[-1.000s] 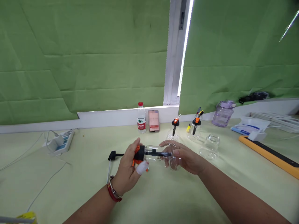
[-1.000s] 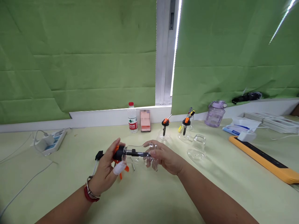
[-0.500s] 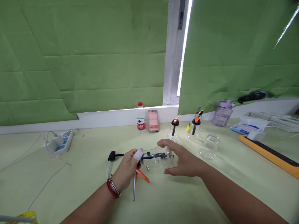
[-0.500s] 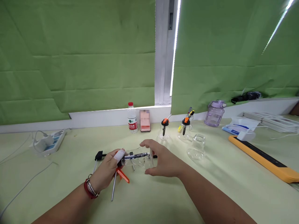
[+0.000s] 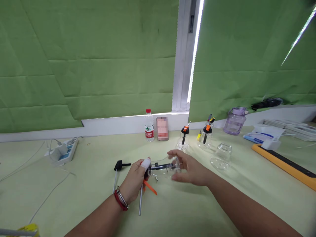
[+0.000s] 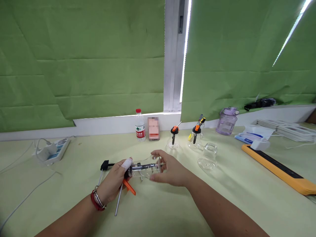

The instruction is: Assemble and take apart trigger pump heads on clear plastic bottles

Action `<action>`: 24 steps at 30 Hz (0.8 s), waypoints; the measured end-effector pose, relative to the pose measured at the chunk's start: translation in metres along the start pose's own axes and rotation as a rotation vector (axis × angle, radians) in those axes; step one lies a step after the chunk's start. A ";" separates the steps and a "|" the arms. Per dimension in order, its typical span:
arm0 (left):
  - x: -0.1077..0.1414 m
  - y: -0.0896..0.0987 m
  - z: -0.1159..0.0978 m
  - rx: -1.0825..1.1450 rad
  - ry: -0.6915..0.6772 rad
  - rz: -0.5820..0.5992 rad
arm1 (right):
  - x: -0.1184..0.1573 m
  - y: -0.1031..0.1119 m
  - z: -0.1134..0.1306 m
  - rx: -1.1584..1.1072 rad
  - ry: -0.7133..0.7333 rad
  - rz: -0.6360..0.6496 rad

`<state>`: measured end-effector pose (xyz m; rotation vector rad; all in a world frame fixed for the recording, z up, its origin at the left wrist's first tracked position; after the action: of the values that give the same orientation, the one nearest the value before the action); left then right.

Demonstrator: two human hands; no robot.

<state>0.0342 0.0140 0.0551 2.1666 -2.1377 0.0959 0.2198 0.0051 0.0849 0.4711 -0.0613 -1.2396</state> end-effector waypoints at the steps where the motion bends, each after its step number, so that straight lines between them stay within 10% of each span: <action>1: -0.001 0.001 0.001 0.018 0.025 -0.003 | 0.001 0.002 0.009 0.089 0.122 -0.042; 4: -0.003 0.003 -0.002 0.049 0.007 -0.013 | 0.004 0.003 0.021 0.151 0.282 -0.078; 10: 0.002 -0.001 -0.010 -0.027 -0.142 0.016 | 0.000 -0.006 -0.015 -0.237 -0.181 0.056; 17: -0.004 0.003 0.003 0.005 0.072 -0.017 | 0.011 -0.007 0.033 0.459 0.524 -0.038; 24: -0.001 -0.001 -0.002 0.034 -0.010 0.018 | 0.006 -0.003 0.014 0.334 0.246 -0.049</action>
<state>0.0353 0.0150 0.0567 2.1711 -2.1768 0.1235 0.2147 -0.0058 0.0946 0.9169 -0.0485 -1.2147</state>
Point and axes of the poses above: each hand's wrist, its own x-axis away from the middle knuckle, its own y-axis out of the back of the hand, z = x × y, the point moved 6 cm from there along -x, towards the middle knuckle, and after that the axes turned 9 degrees about -z, right-handed, at the moved point
